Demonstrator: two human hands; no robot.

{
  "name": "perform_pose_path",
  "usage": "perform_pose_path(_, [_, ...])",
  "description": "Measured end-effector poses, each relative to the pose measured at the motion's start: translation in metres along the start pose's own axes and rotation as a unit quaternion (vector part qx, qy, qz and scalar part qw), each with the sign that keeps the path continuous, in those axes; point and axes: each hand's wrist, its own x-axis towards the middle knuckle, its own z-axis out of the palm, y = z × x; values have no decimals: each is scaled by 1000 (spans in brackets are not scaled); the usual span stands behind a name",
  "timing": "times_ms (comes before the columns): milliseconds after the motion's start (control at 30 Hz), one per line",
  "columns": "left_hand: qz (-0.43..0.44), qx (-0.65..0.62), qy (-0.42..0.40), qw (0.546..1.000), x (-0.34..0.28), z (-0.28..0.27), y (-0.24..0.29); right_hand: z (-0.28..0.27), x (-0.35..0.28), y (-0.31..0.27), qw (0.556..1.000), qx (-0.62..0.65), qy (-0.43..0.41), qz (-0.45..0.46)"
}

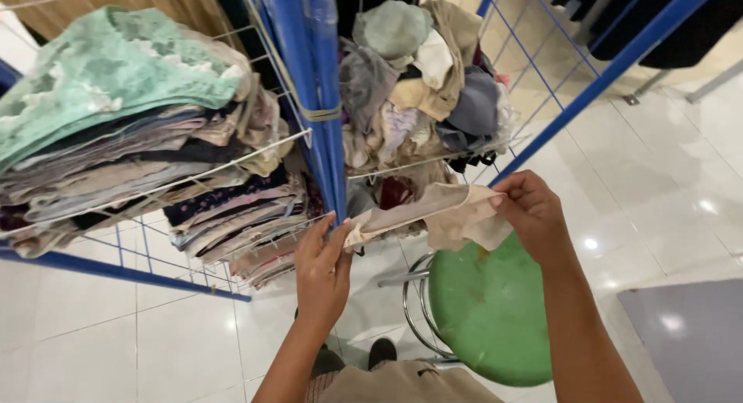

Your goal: Sorting and folding bras and camisoles from a wire basket onto a display shelf.

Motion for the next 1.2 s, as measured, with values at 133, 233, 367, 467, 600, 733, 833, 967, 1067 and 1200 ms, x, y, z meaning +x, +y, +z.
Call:
perform_pose_path(133, [-64, -100, 39, 992, -17, -29, -48, 46, 27, 4, 998, -14, -53, -39])
perform_pose_path(233, [-216, -205, 39, 954, -15, -60, -65, 89, 40, -14, 996, -15, -71, -56])
perform_pose_path(367, [-273, -231, 68, 931, -7, -111, -82, 161, 50, -74, 958, -133, -56, -247])
perform_pose_path(467, [-292, -279, 118, 907, 17, -158, -96, 223, 76, -129, 902, -190, -16, -388])
perform_pose_path(600, [-272, -386, 214, 855, 72, -217, -139, 323, 148, -190, 833, -205, -5, -514])
perform_pose_path(733, [-255, -443, 247, 823, 125, -243, -196, 428, 232, -188, 800, -234, -75, -548])
perform_pose_path(833, [-273, -453, 237, 815, 131, -241, -243, 460, 231, -151, 755, -301, -77, -578])
perform_pose_path(967, [-329, -426, 204, 818, 124, -242, -275, 458, 155, -110, 821, -358, -171, -410])
perform_pose_path(1067, [-335, -396, 170, 838, 124, -249, -275, 450, 131, -95, 805, -417, -169, -387])
perform_pose_path(1200, [-270, -341, 129, 891, 129, -261, -263, 429, 133, -77, 765, -473, -100, -426])
